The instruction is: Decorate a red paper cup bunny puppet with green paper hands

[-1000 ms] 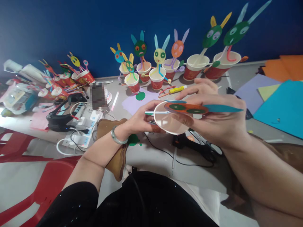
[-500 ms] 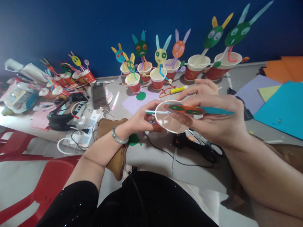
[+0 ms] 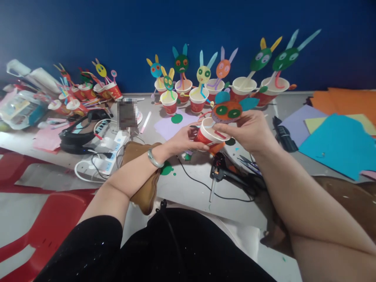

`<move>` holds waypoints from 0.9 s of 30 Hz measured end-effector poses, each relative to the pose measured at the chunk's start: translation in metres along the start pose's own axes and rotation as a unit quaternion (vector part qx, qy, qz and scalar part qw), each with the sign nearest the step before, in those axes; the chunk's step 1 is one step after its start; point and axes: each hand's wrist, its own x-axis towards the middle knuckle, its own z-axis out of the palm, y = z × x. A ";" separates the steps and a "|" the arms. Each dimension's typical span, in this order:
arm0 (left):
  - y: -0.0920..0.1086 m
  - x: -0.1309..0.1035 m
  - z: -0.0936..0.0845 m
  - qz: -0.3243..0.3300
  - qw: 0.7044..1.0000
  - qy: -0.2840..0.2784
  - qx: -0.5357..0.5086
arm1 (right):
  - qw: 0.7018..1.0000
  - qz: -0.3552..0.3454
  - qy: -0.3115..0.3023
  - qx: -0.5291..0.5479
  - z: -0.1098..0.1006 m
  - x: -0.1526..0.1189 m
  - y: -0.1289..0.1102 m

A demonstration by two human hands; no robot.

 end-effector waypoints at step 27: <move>-0.004 0.009 -0.003 -0.045 0.997 0.024 -0.056 | 0.990 0.125 0.030 0.054 0.006 0.005 0.026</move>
